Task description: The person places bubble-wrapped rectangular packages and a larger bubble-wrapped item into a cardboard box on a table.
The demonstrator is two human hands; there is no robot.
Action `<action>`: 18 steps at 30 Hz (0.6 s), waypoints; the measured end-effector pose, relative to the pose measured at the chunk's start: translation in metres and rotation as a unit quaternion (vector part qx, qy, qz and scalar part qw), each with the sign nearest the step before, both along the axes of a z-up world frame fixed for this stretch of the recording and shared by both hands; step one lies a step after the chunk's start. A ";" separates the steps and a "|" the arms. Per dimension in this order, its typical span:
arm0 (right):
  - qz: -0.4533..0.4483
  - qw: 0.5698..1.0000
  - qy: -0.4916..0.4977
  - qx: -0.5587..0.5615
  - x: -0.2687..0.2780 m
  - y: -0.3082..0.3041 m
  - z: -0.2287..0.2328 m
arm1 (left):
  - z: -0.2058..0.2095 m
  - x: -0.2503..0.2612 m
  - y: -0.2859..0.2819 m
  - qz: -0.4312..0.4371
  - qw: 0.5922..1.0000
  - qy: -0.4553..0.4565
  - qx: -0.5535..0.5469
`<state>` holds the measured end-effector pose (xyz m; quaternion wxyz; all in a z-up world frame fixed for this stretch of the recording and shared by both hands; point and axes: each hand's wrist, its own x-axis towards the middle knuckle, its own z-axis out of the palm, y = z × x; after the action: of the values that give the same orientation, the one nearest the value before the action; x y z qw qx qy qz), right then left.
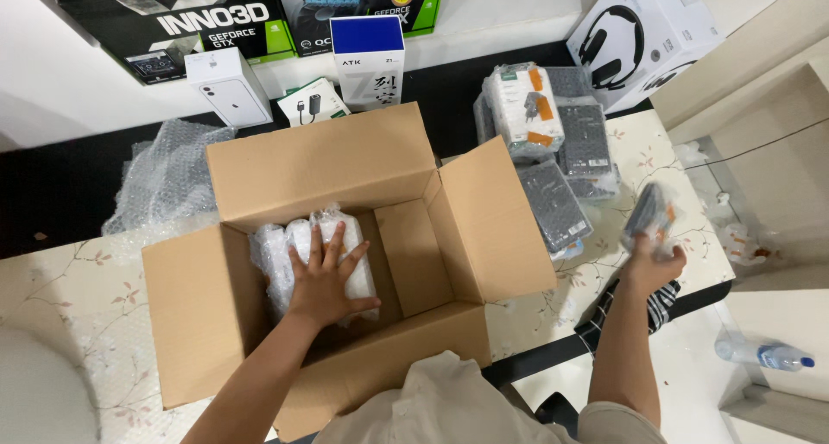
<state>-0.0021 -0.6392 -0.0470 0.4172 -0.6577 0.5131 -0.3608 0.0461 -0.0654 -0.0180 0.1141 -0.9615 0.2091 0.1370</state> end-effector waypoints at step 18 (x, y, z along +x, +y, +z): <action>0.368 0.833 0.058 -0.409 0.155 0.110 0.096 | 0.040 -0.001 -0.005 0.030 0.996 0.089 -0.004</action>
<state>0.1528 -0.5293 0.0487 0.1811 -0.9284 0.0619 -0.3185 0.0452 -0.0701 0.0222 0.0869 -0.9519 0.1899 0.2242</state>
